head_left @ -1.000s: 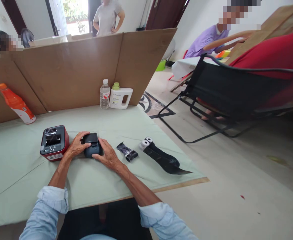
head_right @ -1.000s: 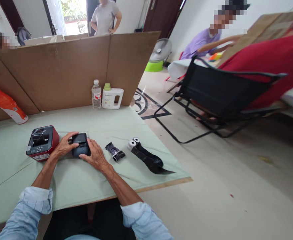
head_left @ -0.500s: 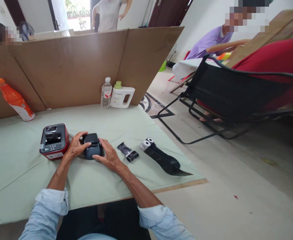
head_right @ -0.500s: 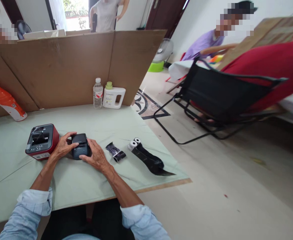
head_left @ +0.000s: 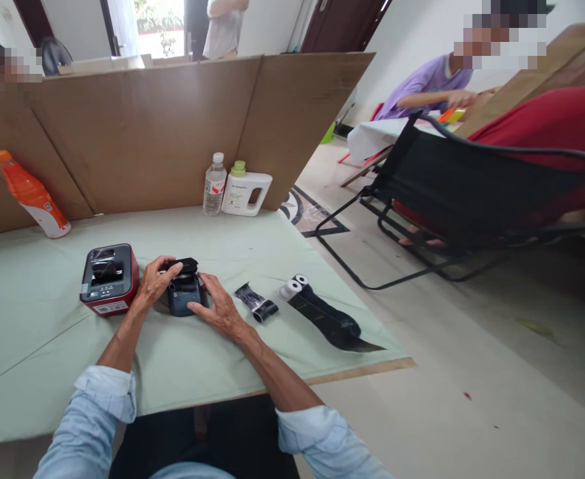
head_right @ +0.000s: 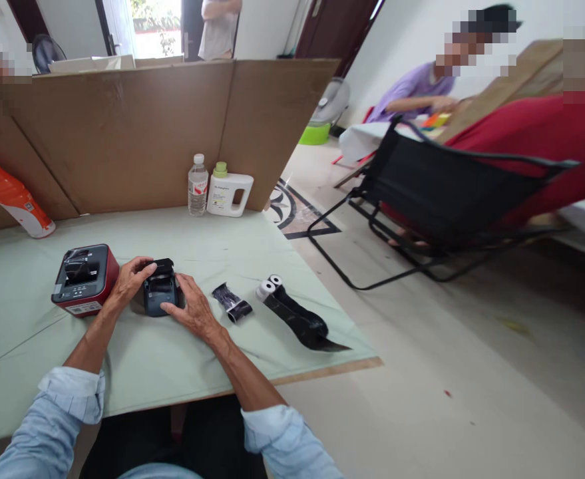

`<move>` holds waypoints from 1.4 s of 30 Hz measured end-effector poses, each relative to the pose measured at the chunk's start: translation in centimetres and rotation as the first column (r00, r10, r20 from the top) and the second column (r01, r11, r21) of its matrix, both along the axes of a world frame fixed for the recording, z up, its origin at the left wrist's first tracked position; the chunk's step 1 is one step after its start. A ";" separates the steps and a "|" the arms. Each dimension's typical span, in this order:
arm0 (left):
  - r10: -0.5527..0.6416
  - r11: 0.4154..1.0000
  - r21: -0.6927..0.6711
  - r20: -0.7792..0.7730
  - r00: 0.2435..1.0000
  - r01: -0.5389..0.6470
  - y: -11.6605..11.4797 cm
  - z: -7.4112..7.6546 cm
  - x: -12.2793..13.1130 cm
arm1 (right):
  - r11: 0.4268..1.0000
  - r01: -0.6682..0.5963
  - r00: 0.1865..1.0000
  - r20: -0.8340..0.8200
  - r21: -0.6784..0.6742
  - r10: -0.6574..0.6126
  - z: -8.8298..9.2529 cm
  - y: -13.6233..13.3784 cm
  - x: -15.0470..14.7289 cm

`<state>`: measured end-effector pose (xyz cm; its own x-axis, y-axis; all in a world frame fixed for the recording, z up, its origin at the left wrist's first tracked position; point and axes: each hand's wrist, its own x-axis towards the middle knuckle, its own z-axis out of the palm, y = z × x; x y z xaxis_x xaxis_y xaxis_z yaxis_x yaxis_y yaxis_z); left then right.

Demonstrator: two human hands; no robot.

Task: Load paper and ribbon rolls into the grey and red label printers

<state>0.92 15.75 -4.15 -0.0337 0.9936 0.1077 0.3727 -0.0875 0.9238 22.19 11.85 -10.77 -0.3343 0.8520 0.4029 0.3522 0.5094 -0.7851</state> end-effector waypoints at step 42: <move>0.051 0.999 -0.004 0.007 0.999 -0.051 0.4 0.8 0.9 | 0.949 0.000 0.976 0.208 0.314 -0.069 3.5 2.7 -0.8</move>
<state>1.87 16.16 -3.32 -0.0853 0.9910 0.1033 0.3702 -0.0647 0.9267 21.39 14.58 -7.25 -0.4149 0.7084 0.5710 0.5158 0.7001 -0.4938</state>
